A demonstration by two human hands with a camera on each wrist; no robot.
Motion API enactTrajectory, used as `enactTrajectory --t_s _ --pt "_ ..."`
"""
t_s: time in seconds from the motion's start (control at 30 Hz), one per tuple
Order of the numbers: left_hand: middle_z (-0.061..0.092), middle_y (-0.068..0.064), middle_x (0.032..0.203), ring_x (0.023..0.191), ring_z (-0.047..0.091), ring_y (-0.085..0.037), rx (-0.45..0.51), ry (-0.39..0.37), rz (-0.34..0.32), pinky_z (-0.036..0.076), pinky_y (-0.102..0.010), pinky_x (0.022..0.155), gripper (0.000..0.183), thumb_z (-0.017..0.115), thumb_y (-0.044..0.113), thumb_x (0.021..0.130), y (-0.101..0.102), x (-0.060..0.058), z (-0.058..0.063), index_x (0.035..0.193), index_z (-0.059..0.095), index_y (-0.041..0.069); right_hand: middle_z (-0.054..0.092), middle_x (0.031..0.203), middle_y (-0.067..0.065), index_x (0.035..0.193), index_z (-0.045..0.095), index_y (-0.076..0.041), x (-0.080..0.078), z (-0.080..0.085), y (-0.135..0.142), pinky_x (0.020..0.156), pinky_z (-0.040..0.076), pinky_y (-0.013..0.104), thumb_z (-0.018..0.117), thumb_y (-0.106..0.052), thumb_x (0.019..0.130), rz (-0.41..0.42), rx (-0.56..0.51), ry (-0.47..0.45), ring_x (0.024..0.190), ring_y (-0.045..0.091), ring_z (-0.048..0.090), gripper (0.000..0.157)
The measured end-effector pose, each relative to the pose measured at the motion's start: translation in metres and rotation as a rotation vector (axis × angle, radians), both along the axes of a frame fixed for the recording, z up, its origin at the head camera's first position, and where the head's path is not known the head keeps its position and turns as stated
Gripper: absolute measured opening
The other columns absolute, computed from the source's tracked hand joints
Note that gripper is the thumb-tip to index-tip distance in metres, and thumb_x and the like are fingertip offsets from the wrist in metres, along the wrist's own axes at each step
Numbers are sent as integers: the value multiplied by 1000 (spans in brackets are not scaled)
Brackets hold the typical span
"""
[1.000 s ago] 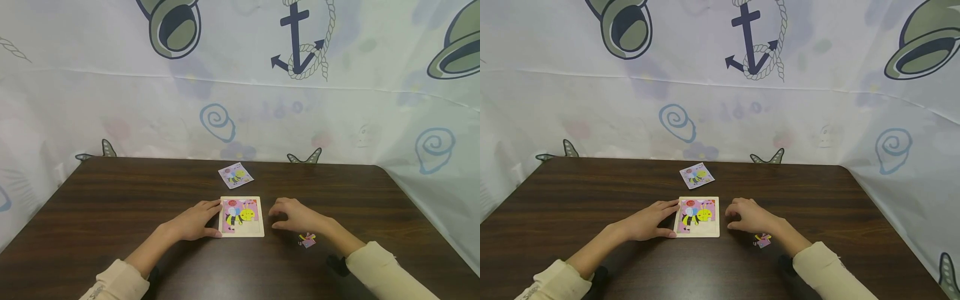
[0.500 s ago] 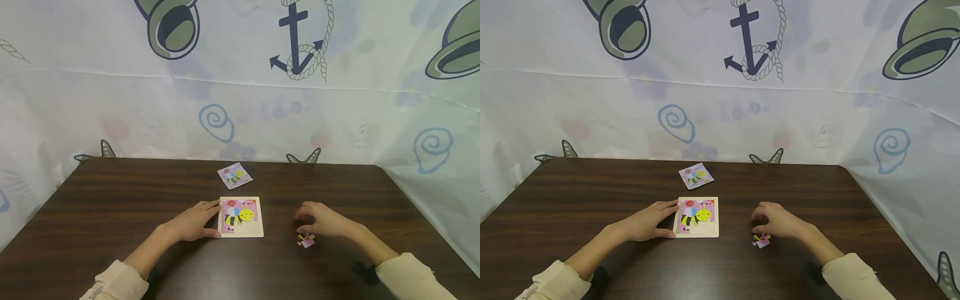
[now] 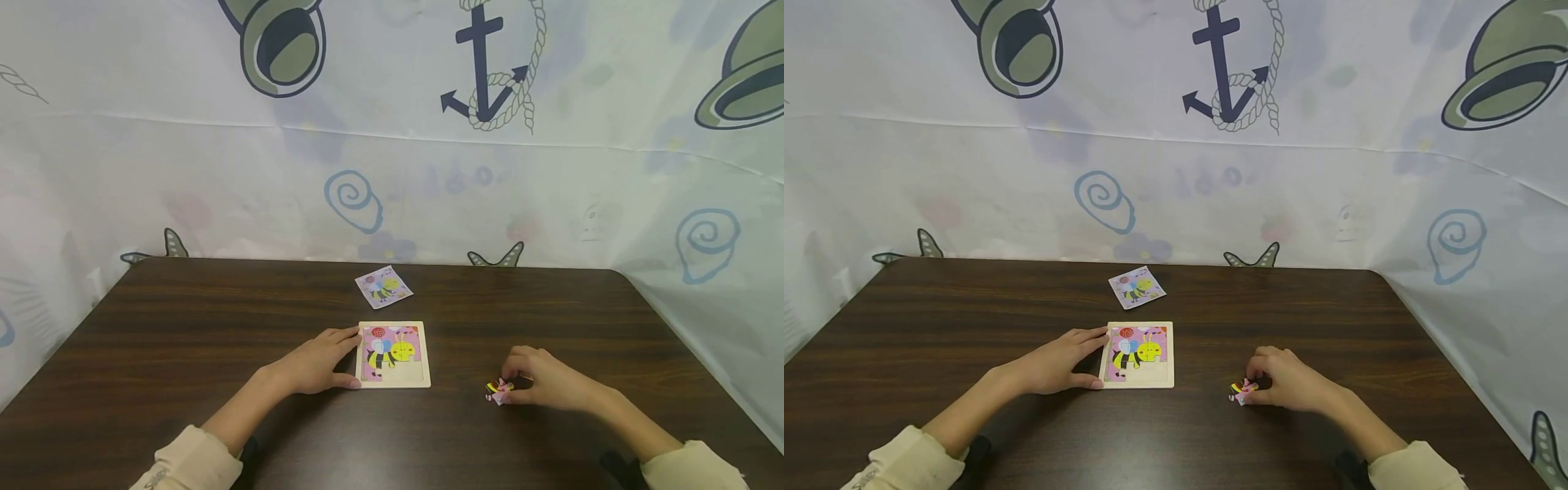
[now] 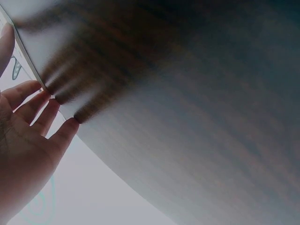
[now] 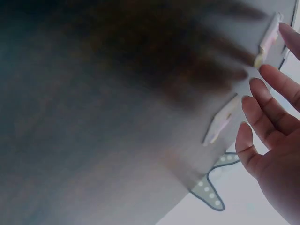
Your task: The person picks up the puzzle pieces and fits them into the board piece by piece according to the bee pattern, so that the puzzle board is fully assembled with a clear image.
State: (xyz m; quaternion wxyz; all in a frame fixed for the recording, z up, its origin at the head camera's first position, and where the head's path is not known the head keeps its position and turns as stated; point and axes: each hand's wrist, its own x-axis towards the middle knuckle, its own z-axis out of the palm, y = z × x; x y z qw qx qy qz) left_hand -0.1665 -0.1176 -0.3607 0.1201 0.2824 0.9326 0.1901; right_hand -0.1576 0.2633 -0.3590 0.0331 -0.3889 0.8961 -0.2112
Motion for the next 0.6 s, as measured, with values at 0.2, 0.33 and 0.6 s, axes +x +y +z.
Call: enactTrajectory --t_s 0.2,0.33,0.6 --pt "32 -16 143 128 31 -33 -5 4 2 31 -49 100 74 69 37 79 0 1 -1 136 39 -1 49 82 -13 80 59 -20 6 -5 -3 65 27 28 75 -35 73 -60 33 57 73 5 45 23" --pt "32 -16 143 128 31 -33 -5 3 5 31 -49 100 74 69 37 79 0 1 -1 136 40 -1 49 82 -14 79 58 -20 5 -8 -6 66 26 28 76 -33 72 -65 36 86 74 5 46 23" --pt "32 -16 143 128 31 -33 -5 6 2 31 -49 100 74 69 37 79 0 1 -1 136 39 -2 49 84 -13 81 58 -21 4 -9 -6 66 27 29 76 -30 74 -50 17 79 77 7 47 21"
